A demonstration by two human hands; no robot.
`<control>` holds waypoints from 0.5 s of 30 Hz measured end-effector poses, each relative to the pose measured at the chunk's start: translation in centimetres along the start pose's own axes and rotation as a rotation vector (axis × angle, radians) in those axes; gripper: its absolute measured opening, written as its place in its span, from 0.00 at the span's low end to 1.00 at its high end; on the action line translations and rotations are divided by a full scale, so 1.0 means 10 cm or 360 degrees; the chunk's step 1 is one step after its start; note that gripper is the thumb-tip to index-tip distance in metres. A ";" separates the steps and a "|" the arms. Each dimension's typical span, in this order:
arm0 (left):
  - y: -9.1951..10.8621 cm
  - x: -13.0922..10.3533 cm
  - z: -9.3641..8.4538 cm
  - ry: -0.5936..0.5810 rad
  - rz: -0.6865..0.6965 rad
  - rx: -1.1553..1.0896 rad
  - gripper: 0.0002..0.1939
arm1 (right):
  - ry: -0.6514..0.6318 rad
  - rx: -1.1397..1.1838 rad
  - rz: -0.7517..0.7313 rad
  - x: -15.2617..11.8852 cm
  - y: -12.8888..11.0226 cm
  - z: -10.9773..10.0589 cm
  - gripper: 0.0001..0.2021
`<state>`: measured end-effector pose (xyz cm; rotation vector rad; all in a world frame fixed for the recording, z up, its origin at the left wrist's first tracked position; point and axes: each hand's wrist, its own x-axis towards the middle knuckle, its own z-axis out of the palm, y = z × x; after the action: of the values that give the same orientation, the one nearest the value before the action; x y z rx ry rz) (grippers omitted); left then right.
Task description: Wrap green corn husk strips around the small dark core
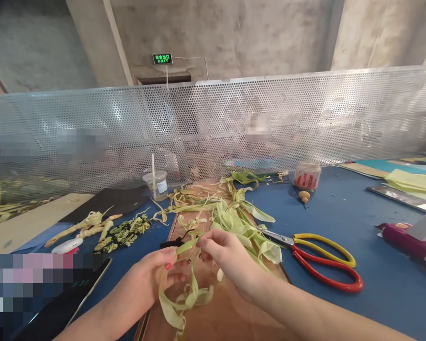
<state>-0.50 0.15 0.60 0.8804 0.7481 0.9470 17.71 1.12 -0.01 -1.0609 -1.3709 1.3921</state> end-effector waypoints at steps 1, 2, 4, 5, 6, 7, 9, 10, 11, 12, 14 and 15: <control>0.01 0.00 -0.01 0.0054 -0.0012 -0.0026 0.08 | -0.0007 0.0015 -0.0002 0.01 0.01 -0.02 0.10; 0.01 0.00 -0.02 0.0118 -0.0025 -0.0054 0.09 | -0.0036 0.0045 -0.0007 0.03 0.02 -0.04 0.10; 0.02 0.00 -0.04 0.0235 -0.0033 -0.0125 0.10 | -0.0087 0.0150 -0.0007 0.04 0.02 -0.05 0.10; 0.03 0.01 -0.05 0.0275 -0.0018 -0.0176 0.10 | -0.0108 0.0224 0.0005 0.05 0.01 -0.06 0.10; 0.03 0.01 -0.06 0.0291 0.0011 -0.0240 0.11 | -0.0115 0.0303 0.0027 0.06 0.00 -0.07 0.10; 0.04 0.01 -0.08 0.0278 0.0050 -0.0314 0.12 | -0.0108 0.0374 0.0054 0.07 -0.02 -0.08 0.10; 0.07 0.02 -0.11 0.0214 0.0126 -0.0466 0.18 | -0.0008 0.0468 0.0046 0.11 -0.05 -0.13 0.11; 0.09 0.03 -0.12 0.0202 0.0164 -0.0531 0.21 | 0.0085 0.0481 -0.0002 0.13 -0.07 -0.16 0.11; 0.11 0.04 -0.13 0.0214 0.0205 -0.0578 0.23 | 0.0196 0.0481 -0.0092 0.16 -0.08 -0.20 0.11; 0.12 0.04 -0.15 0.0255 0.0257 -0.0595 0.24 | 0.0297 0.0473 -0.0171 0.19 -0.09 -0.23 0.11; 0.12 0.07 -0.17 0.0448 0.0421 -0.0512 0.23 | 0.0386 0.0418 -0.0268 0.22 -0.09 -0.28 0.11; 0.11 0.08 -0.17 0.0576 0.0534 -0.0402 0.22 | 0.0369 0.0357 -0.0302 0.22 -0.09 -0.29 0.11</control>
<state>-2.03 1.69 0.67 0.6272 0.7769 1.4915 19.99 3.97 0.81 -0.8892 -1.0892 1.2105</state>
